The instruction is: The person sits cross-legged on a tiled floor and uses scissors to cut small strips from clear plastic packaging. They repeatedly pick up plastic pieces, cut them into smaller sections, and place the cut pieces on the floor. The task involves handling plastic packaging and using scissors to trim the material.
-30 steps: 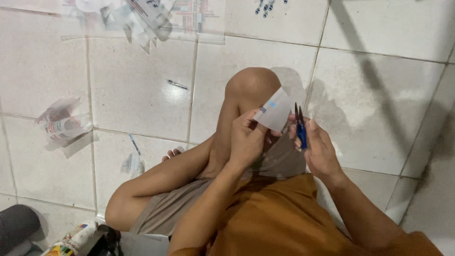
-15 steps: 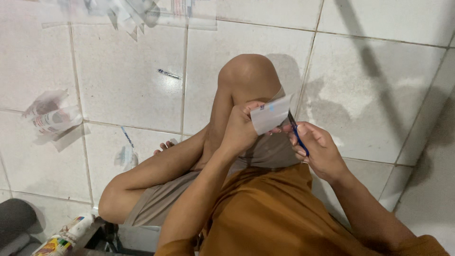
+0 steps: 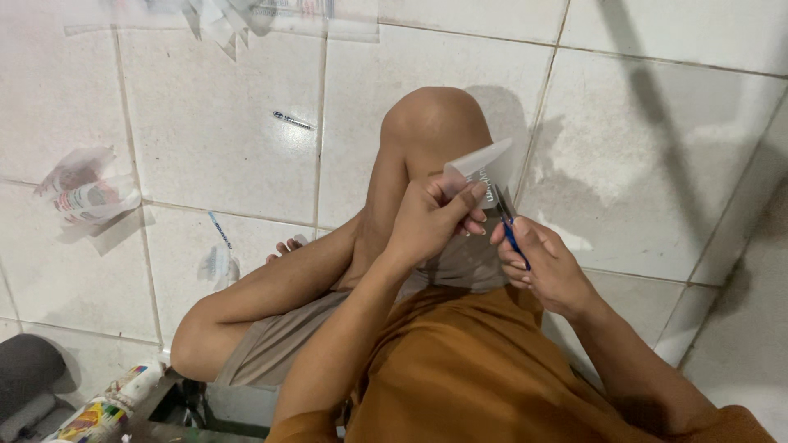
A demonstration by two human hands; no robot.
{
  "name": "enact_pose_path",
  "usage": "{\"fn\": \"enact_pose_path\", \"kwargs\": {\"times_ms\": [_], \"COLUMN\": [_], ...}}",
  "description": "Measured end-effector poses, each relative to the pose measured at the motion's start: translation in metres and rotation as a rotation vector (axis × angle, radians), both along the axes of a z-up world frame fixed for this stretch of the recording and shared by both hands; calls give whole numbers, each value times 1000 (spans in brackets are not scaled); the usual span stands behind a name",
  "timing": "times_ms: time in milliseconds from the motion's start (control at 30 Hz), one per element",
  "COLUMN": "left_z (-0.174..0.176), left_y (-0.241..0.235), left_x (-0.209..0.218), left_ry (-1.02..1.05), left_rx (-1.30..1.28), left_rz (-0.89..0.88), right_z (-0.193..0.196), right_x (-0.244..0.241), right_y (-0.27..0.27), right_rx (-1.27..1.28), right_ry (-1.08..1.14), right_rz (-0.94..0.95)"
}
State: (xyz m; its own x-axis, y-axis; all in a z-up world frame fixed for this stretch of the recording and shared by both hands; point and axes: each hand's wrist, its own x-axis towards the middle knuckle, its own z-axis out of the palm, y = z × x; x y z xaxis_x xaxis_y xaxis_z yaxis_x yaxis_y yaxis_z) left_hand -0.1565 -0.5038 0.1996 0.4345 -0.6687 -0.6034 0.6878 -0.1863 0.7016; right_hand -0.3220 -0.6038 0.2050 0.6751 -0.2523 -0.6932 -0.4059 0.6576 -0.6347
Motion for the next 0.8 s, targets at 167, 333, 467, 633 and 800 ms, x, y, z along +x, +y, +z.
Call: {"fn": "enact_pose_path", "kwargs": {"times_ms": [167,333,467,633,800], "left_z": [-1,-8,1,10,7], "left_y": [-2,-2,-4,-6,-4], "left_x": [-2,-6,-6,-4,-6], "left_ry": [-27,-19,38,97,133], "left_rx": [11,12,19,17,33], "left_rz": [19,4,-14,9,6], "right_z": [10,2,-7,-1,2], "right_x": [6,0,-7,-4,-3], "right_y": [0,2,6,7,7], "right_rx": [-8,3,-36,-68,-81], "right_ry": [-12,-9,4,18,25], "right_rz": [-6,-13,-18,-13,10]}}
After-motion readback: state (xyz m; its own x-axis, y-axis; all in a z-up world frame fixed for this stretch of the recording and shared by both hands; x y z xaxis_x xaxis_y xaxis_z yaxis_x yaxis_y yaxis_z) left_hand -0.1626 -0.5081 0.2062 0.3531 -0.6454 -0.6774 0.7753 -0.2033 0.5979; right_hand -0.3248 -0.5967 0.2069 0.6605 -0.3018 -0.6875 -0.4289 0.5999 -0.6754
